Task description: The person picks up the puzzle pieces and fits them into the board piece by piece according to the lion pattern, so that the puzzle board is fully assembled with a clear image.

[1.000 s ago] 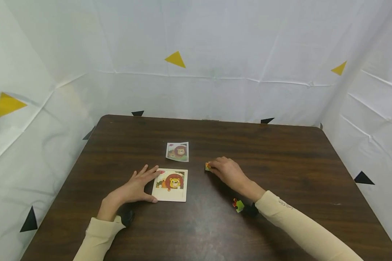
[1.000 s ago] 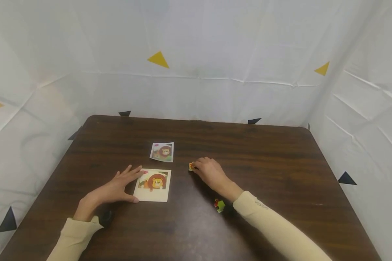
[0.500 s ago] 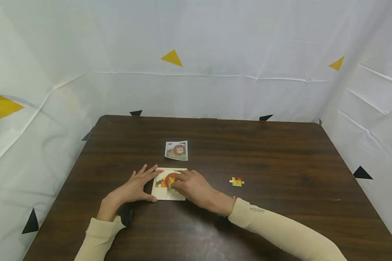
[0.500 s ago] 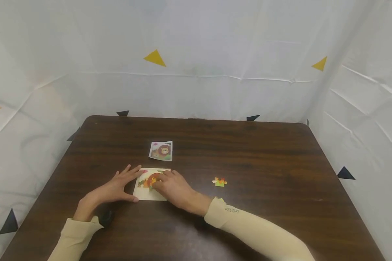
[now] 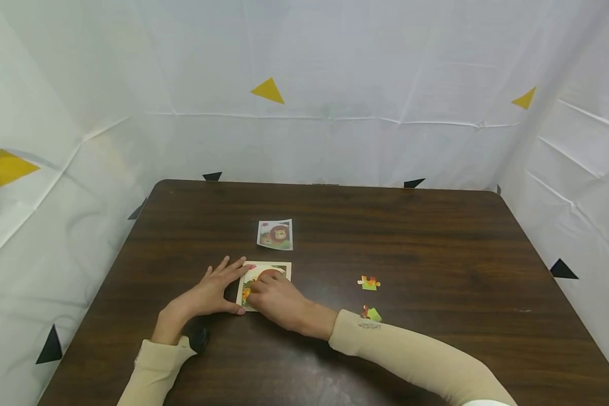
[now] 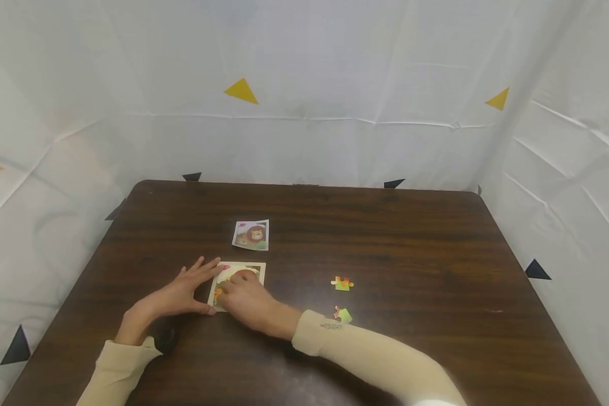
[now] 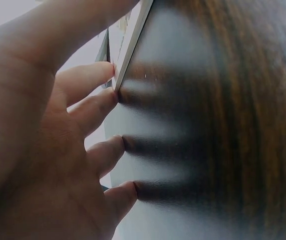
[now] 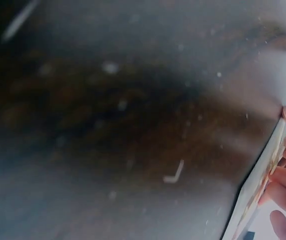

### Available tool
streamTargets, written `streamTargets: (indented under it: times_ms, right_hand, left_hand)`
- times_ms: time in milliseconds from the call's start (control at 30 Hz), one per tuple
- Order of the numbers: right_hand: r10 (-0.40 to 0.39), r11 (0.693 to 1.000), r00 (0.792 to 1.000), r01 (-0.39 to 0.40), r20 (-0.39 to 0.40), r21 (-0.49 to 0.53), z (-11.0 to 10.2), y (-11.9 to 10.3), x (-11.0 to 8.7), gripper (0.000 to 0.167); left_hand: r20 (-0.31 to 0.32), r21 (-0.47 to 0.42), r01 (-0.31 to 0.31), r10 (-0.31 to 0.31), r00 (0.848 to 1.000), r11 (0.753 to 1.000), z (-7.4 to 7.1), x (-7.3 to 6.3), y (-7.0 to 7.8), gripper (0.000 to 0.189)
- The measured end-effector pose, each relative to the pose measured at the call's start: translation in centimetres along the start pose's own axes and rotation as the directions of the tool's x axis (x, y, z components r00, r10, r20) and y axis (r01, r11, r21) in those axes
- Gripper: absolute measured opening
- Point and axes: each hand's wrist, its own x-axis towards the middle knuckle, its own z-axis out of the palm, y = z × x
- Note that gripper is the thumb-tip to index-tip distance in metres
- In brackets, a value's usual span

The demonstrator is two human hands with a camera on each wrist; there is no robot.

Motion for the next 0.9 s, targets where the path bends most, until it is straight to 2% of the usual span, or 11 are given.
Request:
streamTargets:
  times_ms: [133,367,633,900]
  right_hand:
    - [0.021,0.998,1.000,-0.019,0.020,-0.068,-0.1,-0.6,0.3,0.006]
    - [0.048,0.993,0.997,-0.041,0.061,-0.115,-0.6,-1.2,0.4,0.010]
    - [0.047,0.998,0.995,-0.043,0.085,-0.042,-0.9,-1.3,-0.3,0.019]
    - [-0.003,1.000,0.985,0.006,0.172,-0.016,-0.7,-1.8,-1.1,0.038]
  left_hand:
    - [-0.003,-0.005,-0.001,0.001,1.000,1.000,-0.1,0.0,0.1,0.098]
    - [-0.005,-0.007,-0.005,0.005,1.000,1.000,-0.3,0.1,0.3,0.098]
    - [-0.007,-0.010,0.001,-0.001,1.000,1.000,-0.2,0.1,0.4,0.098]
    - [-0.007,-0.012,0.015,-0.015,1.000,1.000,-0.1,0.0,0.2,0.099]
